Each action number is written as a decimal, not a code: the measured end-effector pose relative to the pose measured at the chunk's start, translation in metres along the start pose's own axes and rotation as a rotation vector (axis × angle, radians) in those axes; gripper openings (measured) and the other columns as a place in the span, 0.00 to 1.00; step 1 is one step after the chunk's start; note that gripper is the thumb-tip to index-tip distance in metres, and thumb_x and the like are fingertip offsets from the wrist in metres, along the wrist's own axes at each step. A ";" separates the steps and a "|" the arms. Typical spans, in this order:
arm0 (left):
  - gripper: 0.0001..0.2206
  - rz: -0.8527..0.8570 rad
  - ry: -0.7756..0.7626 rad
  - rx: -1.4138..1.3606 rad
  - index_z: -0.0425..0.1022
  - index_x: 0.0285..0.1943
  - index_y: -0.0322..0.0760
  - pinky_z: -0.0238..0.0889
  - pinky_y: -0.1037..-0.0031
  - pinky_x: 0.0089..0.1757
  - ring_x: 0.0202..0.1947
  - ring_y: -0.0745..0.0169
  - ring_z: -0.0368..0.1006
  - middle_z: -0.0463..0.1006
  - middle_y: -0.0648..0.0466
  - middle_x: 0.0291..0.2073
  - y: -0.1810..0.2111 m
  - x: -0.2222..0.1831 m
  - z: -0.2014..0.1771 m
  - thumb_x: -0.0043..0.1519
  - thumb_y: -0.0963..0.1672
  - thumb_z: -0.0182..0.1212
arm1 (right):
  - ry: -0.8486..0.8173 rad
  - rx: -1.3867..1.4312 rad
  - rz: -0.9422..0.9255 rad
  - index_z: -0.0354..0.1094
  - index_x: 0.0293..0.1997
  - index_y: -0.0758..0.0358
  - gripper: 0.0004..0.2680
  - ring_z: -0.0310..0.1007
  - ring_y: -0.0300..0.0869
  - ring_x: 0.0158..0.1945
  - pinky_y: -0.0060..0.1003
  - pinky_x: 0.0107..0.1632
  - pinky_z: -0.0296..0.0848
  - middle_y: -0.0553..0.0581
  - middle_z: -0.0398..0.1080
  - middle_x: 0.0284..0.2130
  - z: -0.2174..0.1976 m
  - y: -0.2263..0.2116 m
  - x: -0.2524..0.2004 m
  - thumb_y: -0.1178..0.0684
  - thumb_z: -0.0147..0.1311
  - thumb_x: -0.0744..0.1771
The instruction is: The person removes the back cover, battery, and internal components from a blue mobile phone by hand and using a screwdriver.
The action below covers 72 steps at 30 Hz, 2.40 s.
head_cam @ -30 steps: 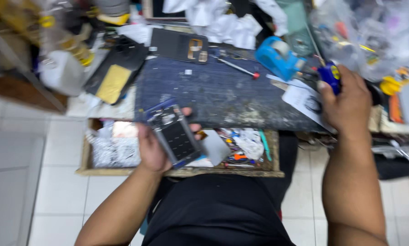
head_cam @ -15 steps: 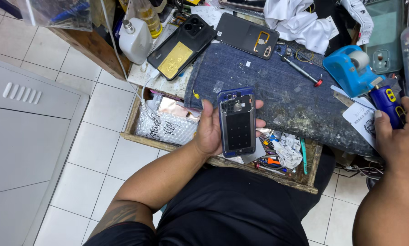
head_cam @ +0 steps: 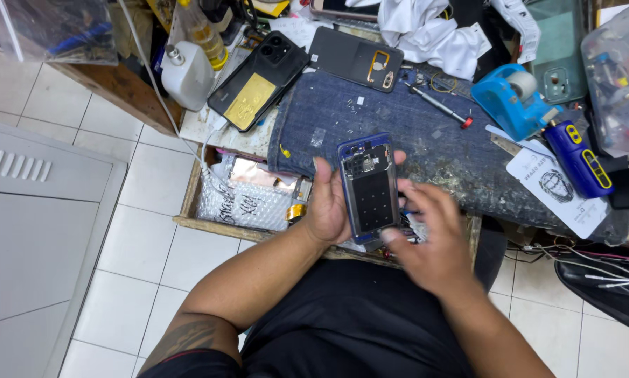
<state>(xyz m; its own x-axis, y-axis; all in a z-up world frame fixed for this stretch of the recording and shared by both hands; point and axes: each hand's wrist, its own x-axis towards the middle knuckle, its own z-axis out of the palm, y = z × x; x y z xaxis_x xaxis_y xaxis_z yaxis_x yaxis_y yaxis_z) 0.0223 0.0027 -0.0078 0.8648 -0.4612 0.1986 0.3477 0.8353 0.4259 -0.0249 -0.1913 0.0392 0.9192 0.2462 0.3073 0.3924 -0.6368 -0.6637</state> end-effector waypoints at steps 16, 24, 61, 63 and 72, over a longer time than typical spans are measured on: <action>0.36 0.101 0.132 0.796 0.35 0.83 0.46 0.71 0.74 0.42 0.47 0.65 0.72 0.61 0.48 0.64 0.028 0.004 0.015 0.70 0.50 0.54 | -0.365 1.498 0.235 0.50 0.76 0.73 0.30 0.74 0.47 0.47 0.39 0.43 0.77 0.71 0.64 0.65 0.001 0.037 0.005 0.38 0.51 0.70; 0.31 0.051 0.146 0.712 0.51 0.81 0.37 0.73 0.76 0.47 0.45 0.69 0.76 0.62 0.50 0.58 0.035 0.009 0.017 0.68 0.35 0.56 | -0.405 1.599 0.251 0.47 0.78 0.70 0.32 0.74 0.46 0.40 0.36 0.36 0.75 0.74 0.65 0.64 0.000 0.038 0.007 0.32 0.43 0.71; 0.05 0.767 -0.030 1.844 0.77 0.43 0.35 0.65 0.61 0.50 0.37 0.55 0.72 0.76 0.54 0.34 0.100 -0.015 -0.007 0.63 0.40 0.68 | -0.128 0.400 -0.126 0.55 0.74 0.70 0.25 0.58 0.54 0.73 0.47 0.76 0.54 0.68 0.58 0.69 -0.096 0.096 0.035 0.51 0.52 0.67; 0.07 0.764 -0.008 1.883 0.72 0.38 0.36 0.65 0.61 0.50 0.41 0.52 0.73 0.77 0.52 0.37 0.116 -0.020 -0.002 0.62 0.40 0.69 | -0.164 0.113 -0.161 0.58 0.70 0.68 0.25 0.61 0.55 0.70 0.46 0.72 0.58 0.67 0.60 0.67 -0.105 0.092 0.041 0.52 0.55 0.64; 0.07 0.632 0.090 2.037 0.76 0.43 0.34 0.64 0.62 0.48 0.46 0.49 0.73 0.76 0.49 0.44 0.124 -0.013 0.006 0.59 0.39 0.68 | -0.300 -0.262 -0.374 0.64 0.63 0.63 0.26 0.64 0.60 0.57 0.51 0.61 0.62 0.67 0.64 0.58 -0.076 0.070 0.082 0.50 0.61 0.58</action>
<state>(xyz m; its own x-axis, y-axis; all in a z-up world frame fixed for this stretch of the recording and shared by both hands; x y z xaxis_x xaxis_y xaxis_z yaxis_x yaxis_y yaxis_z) 0.0517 0.1104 0.0476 0.7104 -0.2568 0.6552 -0.6472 -0.6042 0.4649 0.0753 -0.2712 0.0703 0.7026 0.6637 0.2564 0.7082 -0.6175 -0.3422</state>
